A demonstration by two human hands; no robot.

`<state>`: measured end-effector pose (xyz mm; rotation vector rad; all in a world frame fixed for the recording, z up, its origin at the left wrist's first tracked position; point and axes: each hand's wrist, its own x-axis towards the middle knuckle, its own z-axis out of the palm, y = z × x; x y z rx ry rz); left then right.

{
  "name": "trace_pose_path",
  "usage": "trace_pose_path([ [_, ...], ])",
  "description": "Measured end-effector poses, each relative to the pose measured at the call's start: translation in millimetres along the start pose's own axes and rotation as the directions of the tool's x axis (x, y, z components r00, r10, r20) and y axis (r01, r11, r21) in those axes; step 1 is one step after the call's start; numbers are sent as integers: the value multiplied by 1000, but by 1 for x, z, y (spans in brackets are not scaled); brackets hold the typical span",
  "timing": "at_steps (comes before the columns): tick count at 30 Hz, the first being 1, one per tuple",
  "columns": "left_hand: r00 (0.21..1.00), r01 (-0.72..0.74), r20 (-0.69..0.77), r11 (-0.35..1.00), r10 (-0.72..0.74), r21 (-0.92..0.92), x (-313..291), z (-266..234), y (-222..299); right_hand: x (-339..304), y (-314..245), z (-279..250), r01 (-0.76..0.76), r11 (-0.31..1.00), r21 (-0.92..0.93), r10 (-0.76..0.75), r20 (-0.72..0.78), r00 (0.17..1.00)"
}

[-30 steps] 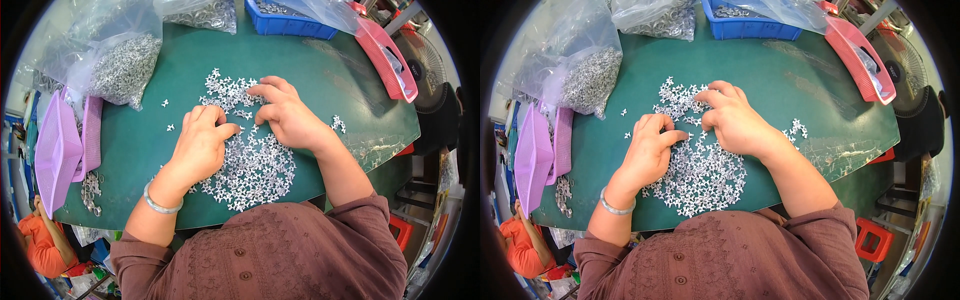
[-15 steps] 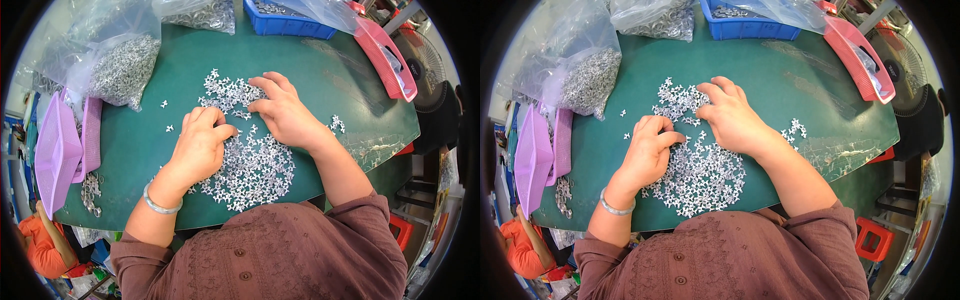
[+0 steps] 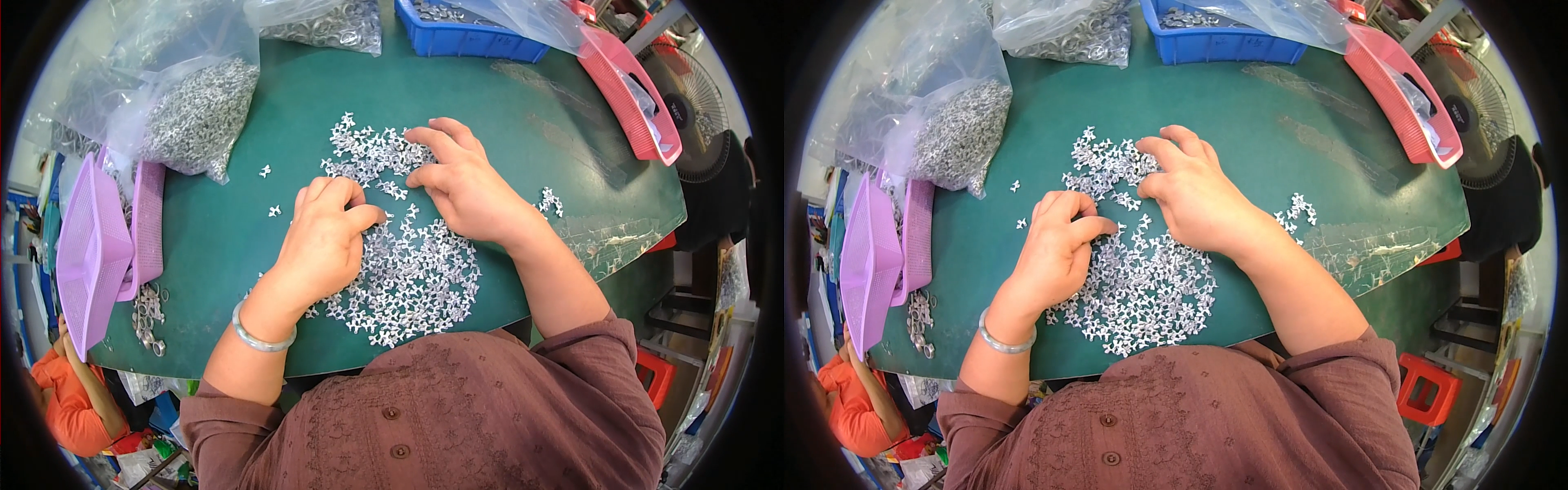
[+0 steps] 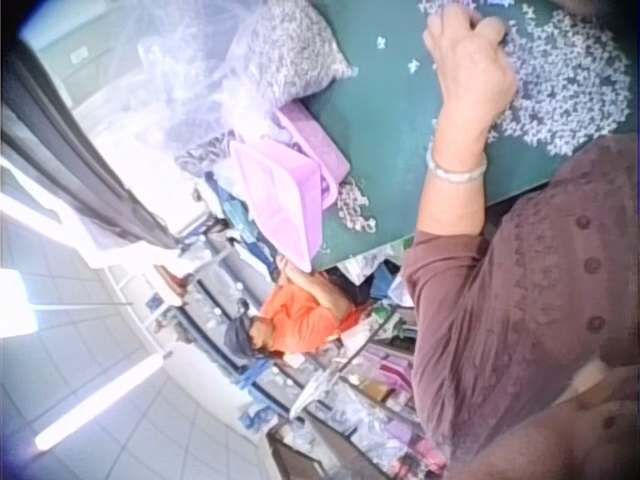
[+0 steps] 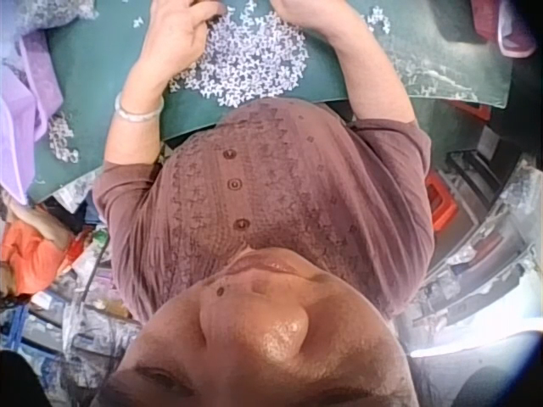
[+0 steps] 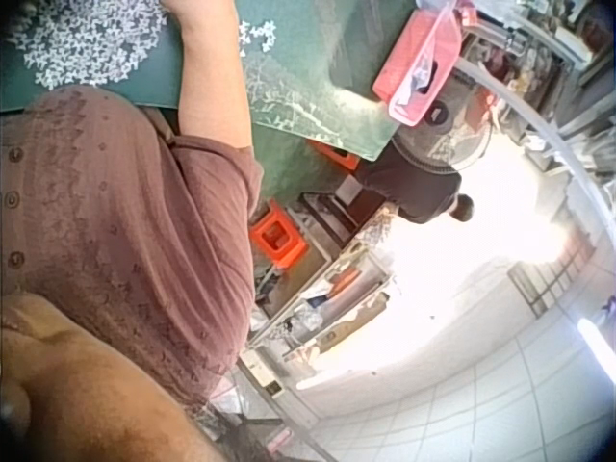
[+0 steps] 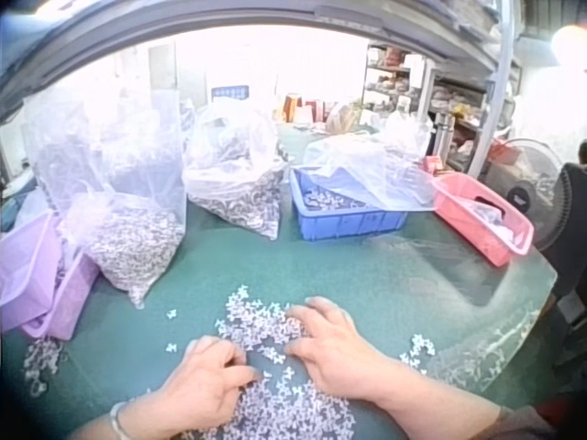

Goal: The person sorts small white star-shaped components on a green work surface by hand. The person moves components between a central pile and surrounding containers, handling several items to organize them for assembly.

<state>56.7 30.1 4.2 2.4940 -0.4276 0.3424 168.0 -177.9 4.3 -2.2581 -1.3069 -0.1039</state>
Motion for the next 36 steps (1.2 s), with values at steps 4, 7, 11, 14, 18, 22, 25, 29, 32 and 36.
trace_pose_path([
  [4,1000,-3,-6,1000,3,2,0,0,0,-1,1,-2,26,1000,-12,-26,43,999],
  [7,1000,0,-1,1000,0,2,0,0,1,-2,2,-2,30,1000,-9,-29,43,999],
  [11,1000,0,-2,1000,0,3,-1,-1,1,-2,2,-1,34,999,33,-34,6,999],
  [14,1000,-2,3,1000,2,3,0,-1,1,-1,1,0,26,997,69,-25,-18,1000],
  [18,1000,0,-2,1000,0,-4,-1,-1,0,-1,1,2,59,997,44,-58,-10,998],
  [22,1000,-8,-8,1000,8,-5,0,-1,0,-1,1,0,87,993,76,-86,-9,996],
  [25,1000,-14,-13,1000,14,-10,0,-2,-1,0,0,3,86,995,53,-83,-54,995],
  [29,999,-17,-39,1000,17,-12,0,-1,-1,3,1,7,82,994,68,-76,-79,994],
  [32,998,-12,-66,1000,11,0,-1,0,-3,5,-1,10,94,992,88,-88,-71,994],
  [36,997,2,-78,1000,-4,-18,-1,0,-3,7,-5,10,133,989,68,-132,-13,991],
])
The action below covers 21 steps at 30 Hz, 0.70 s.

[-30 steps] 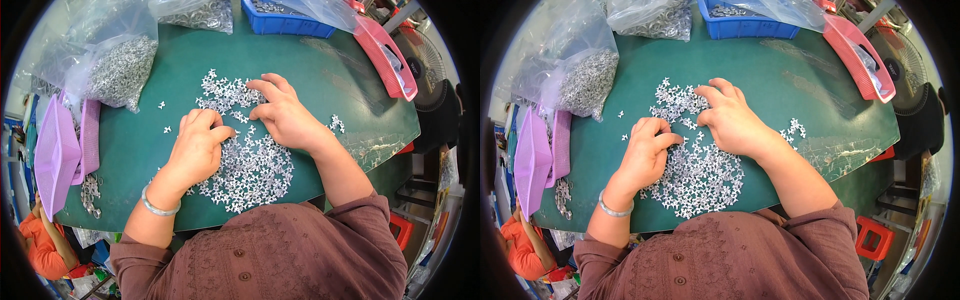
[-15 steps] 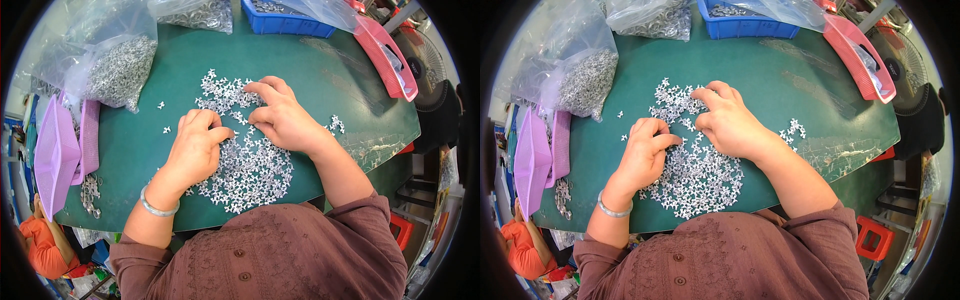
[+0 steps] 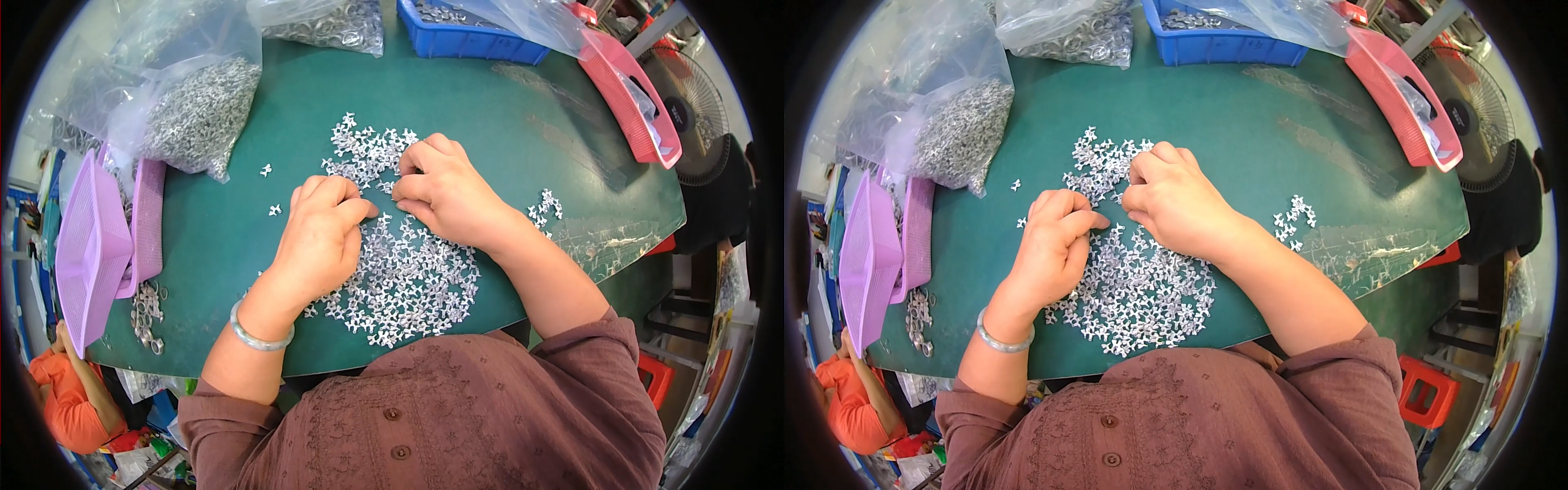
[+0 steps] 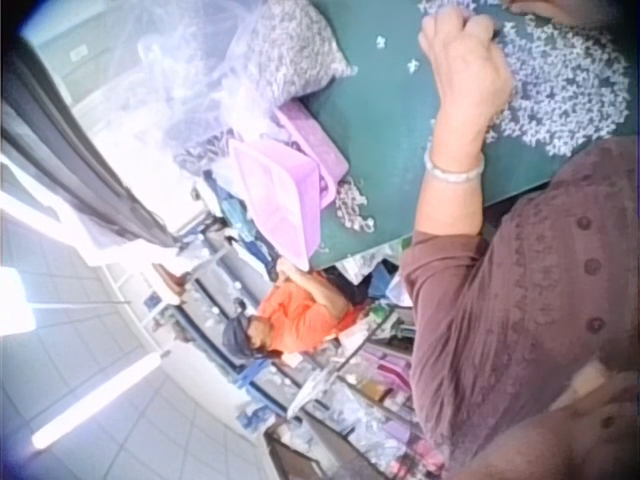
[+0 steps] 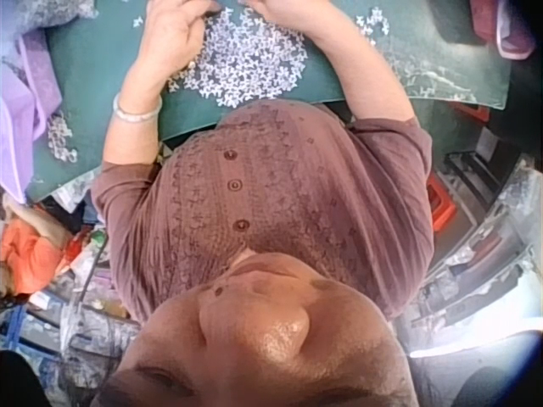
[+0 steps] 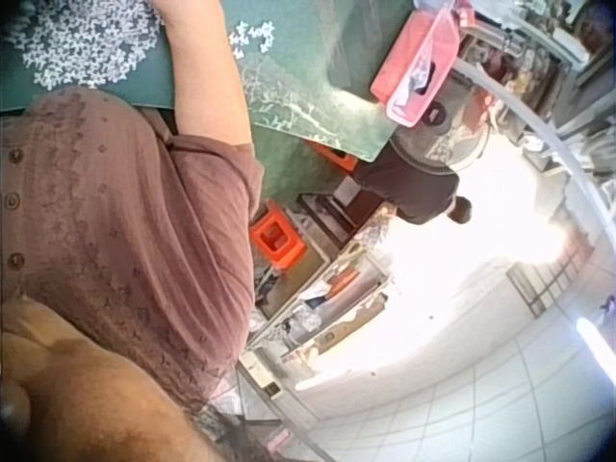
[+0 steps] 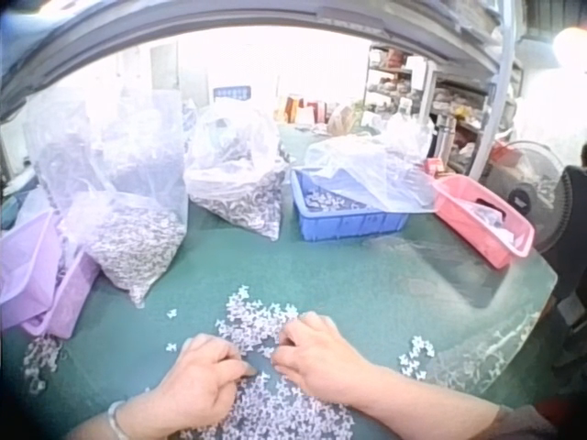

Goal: The person sorts small white star-shaped components on a green work surface by hand. The person moves components between a central pile and surrounding containers, handling several items to organize them for assembly.

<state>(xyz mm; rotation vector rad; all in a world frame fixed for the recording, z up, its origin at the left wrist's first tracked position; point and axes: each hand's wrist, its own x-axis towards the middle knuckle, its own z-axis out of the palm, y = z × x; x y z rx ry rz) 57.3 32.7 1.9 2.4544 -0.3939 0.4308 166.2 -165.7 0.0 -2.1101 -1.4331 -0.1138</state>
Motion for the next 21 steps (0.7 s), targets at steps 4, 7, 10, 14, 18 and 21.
trace_pose_path([
  [4,999,21,-36,999,-22,-27,0,1,0,3,0,3,25,1000,-14,-25,-1,1000],
  [7,992,91,-74,984,-103,-153,1,2,3,7,-7,1,60,993,105,-51,-83,995],
  [10,958,274,72,822,-276,-499,1,2,6,8,-15,0,90,971,220,-51,-176,983],
  [14,863,428,281,311,-421,-849,-3,5,3,9,-20,-3,147,948,283,-78,-244,967],
  [18,854,426,304,234,-422,-874,-4,6,2,7,-24,-2,78,885,458,14,-192,981],
  [21,869,408,291,245,-401,-880,-5,6,-2,7,-24,-1,44,847,530,59,-175,983],
])
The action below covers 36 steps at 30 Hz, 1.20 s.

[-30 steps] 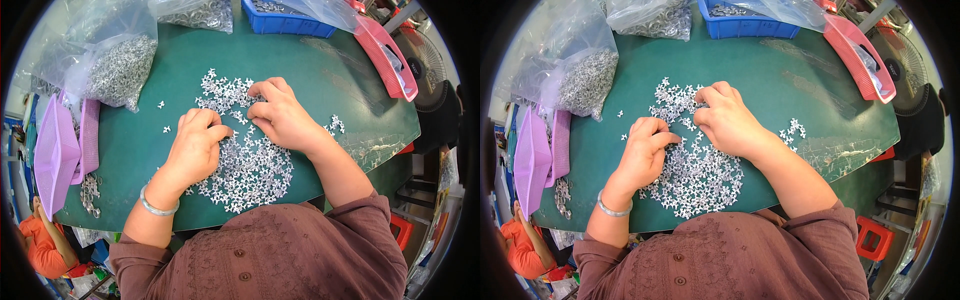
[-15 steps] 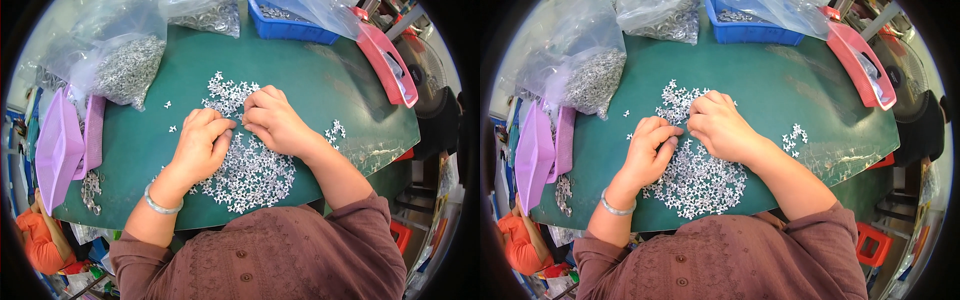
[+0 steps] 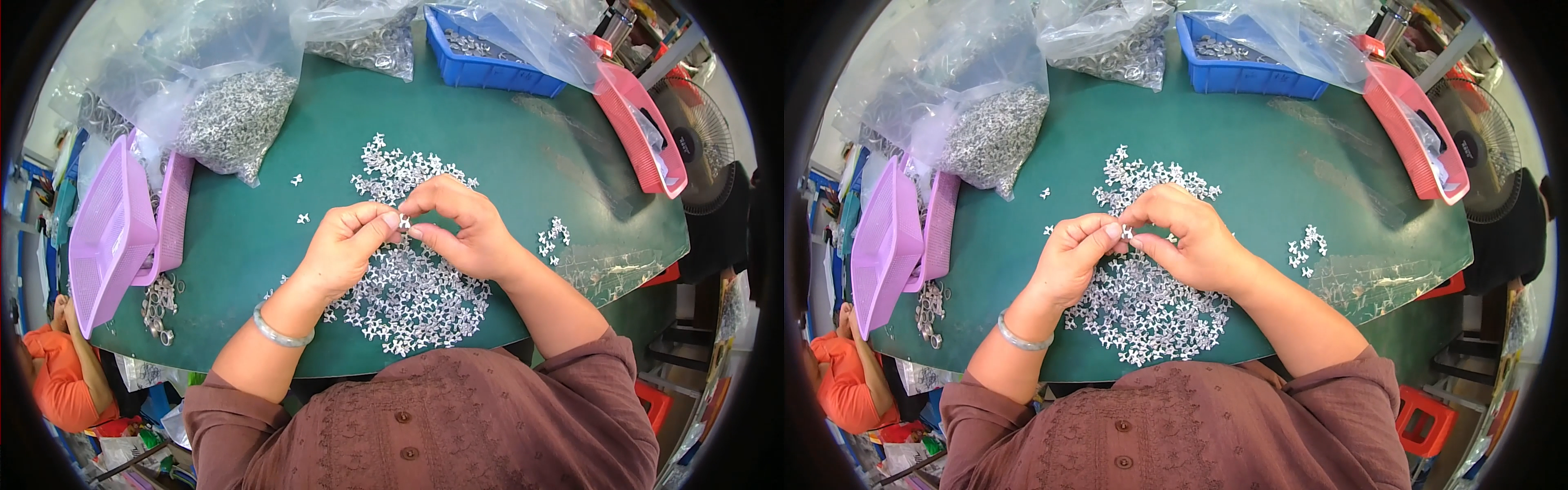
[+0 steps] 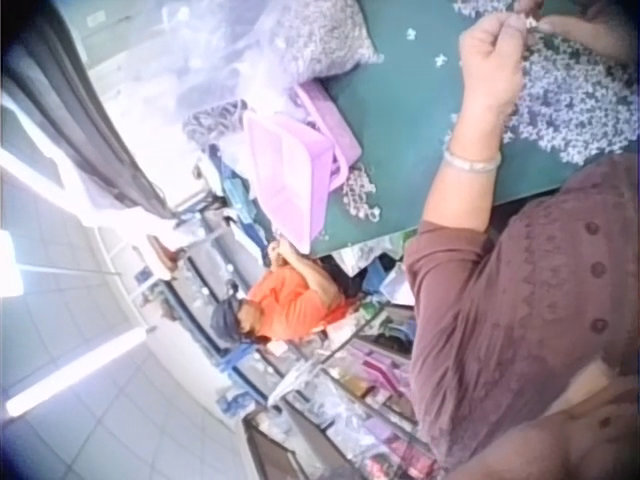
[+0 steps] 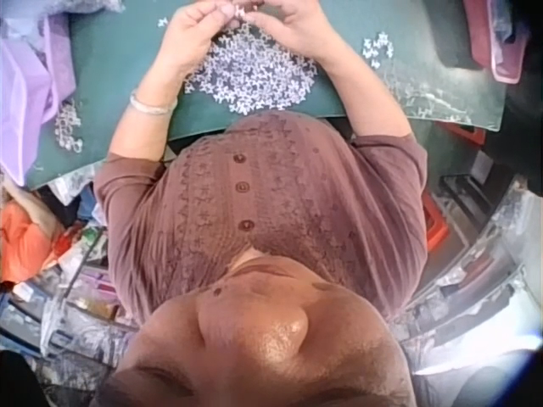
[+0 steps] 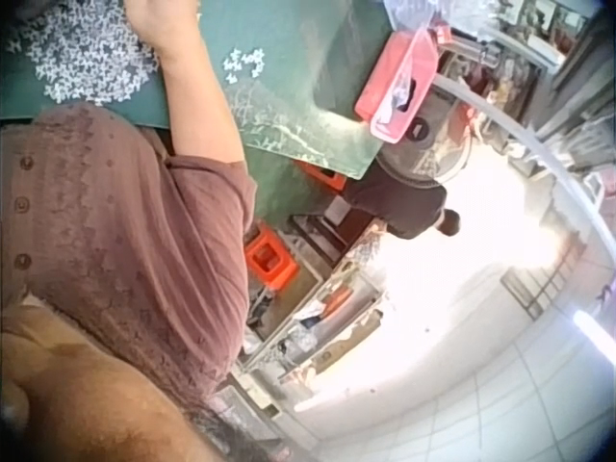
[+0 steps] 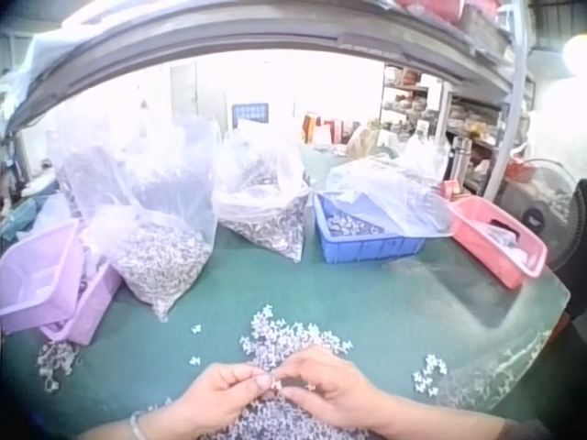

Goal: The person sorts small white star-shaped components on a green work surface by hand. The person moves components between a central pile and surrounding containers, handling several items to organize them for assembly.

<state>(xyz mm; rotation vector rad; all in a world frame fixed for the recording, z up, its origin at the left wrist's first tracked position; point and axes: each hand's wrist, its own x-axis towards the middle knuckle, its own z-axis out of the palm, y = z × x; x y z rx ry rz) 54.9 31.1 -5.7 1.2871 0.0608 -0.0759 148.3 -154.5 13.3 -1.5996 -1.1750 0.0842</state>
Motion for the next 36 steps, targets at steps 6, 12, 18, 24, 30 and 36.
trace_pose_path([
  [6,1000,-18,-24,1000,19,7,1,1,0,-2,7,0,3,999,-50,-3,-5,1000],
  [12,999,-16,-39,998,19,54,1,0,0,-2,6,0,6,998,-57,-6,5,1000],
  [18,998,21,-68,998,-17,58,0,0,-1,-2,7,1,31,996,-85,-31,5,1000],
  [24,997,5,-71,998,-1,57,0,2,2,-3,8,1,28,995,-96,-27,7,1000],
  [30,998,6,-68,994,2,110,0,1,3,-3,8,1,21,995,-93,-19,13,1000],
  [36,997,-12,-77,986,25,165,1,2,3,-4,8,0,4,996,-92,-2,23,1000],
])
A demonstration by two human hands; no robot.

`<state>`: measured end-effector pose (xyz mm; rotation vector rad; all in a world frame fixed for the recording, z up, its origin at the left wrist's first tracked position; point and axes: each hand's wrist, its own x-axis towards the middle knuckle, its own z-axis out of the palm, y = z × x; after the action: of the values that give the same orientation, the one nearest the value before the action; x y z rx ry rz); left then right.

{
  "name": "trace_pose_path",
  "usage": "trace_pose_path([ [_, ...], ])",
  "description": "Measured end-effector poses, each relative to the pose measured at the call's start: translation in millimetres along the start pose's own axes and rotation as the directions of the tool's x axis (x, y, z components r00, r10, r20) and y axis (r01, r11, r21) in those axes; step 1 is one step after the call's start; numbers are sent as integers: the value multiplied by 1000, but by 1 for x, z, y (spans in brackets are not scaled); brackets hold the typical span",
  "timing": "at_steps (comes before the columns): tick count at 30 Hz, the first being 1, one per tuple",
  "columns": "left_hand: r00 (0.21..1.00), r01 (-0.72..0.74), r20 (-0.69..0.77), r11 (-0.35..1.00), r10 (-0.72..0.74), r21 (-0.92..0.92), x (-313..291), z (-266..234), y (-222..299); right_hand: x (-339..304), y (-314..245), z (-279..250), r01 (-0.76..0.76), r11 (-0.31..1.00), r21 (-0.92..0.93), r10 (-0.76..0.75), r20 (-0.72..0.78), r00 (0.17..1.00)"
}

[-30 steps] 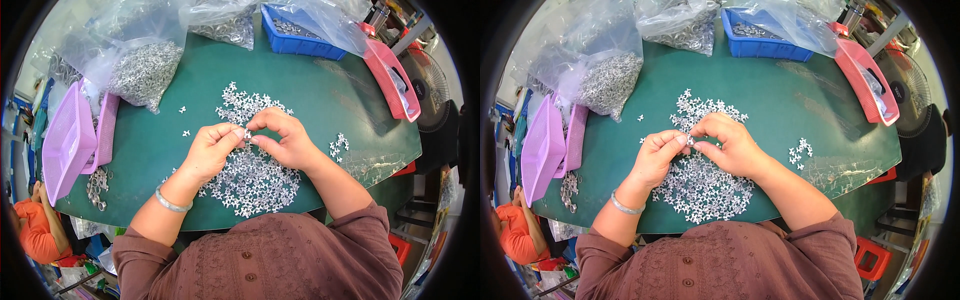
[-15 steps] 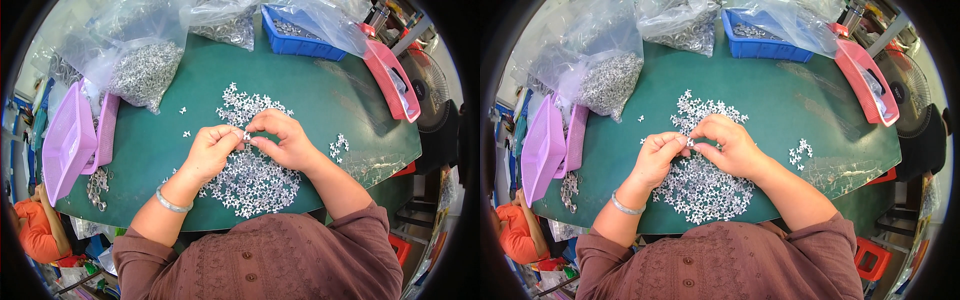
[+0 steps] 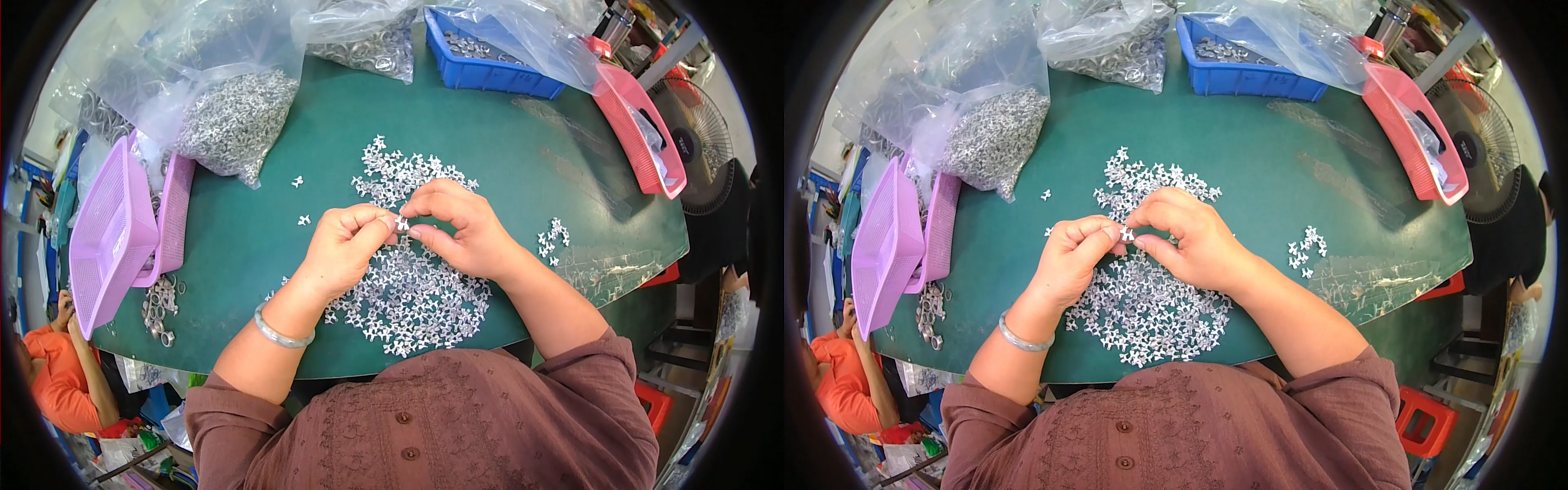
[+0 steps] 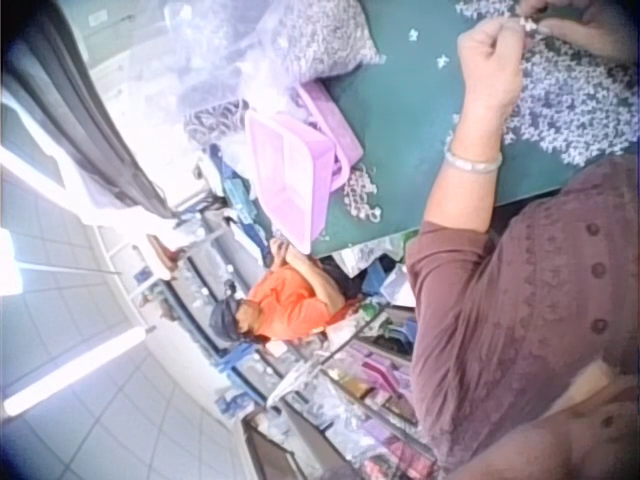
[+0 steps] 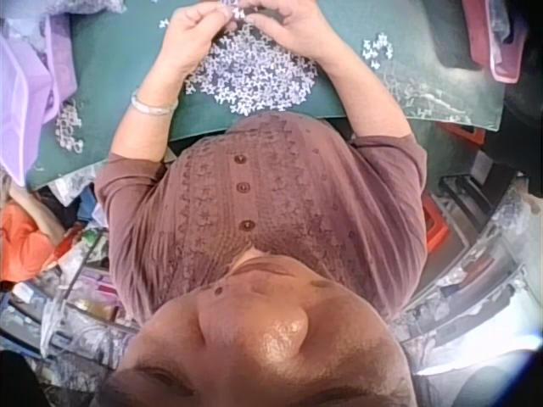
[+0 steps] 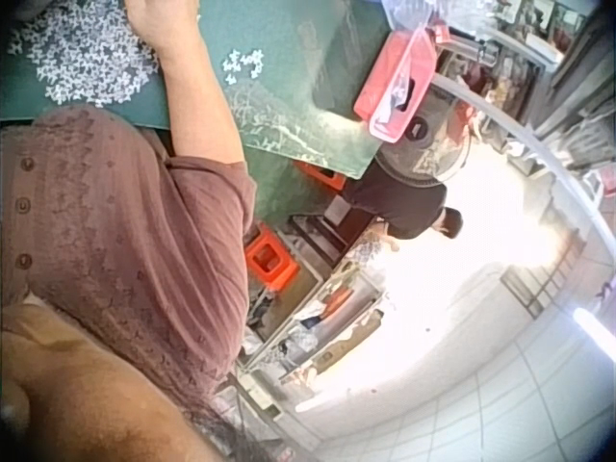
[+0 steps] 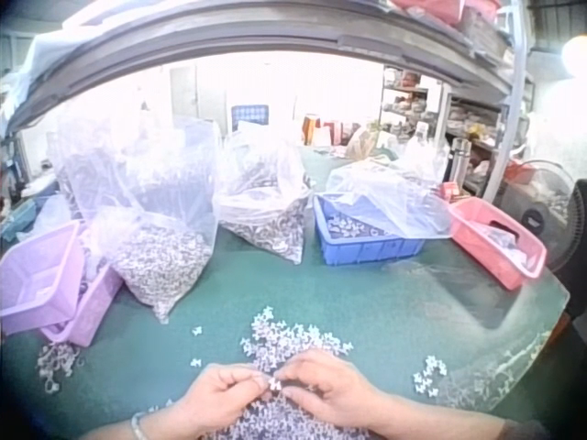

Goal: The person sorts small white star-shaped components on a green work surface by hand. The person moves components between a central pile and surrounding containers, handling several items to organize them for assembly.

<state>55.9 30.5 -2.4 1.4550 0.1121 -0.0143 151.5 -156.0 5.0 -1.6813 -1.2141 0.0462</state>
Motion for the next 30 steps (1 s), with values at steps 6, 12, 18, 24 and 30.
trace_pose_path([
  [6,929,-360,121,772,351,524,2,-5,2,2,9,-9,13,976,-217,-25,-52,998],
  [12,922,-377,235,569,308,731,-1,-4,8,-3,15,-4,8,867,-498,-6,5,1000],
  [18,909,-354,167,496,382,793,0,-3,4,0,12,-2,-37,841,-539,56,17,998],
  [24,908,-388,259,430,328,815,-2,-5,6,0,8,-10,9,841,-541,57,105,993],
  [30,900,-394,243,435,363,810,0,-5,7,-1,11,-7,-30,878,-477,64,54,997],
])
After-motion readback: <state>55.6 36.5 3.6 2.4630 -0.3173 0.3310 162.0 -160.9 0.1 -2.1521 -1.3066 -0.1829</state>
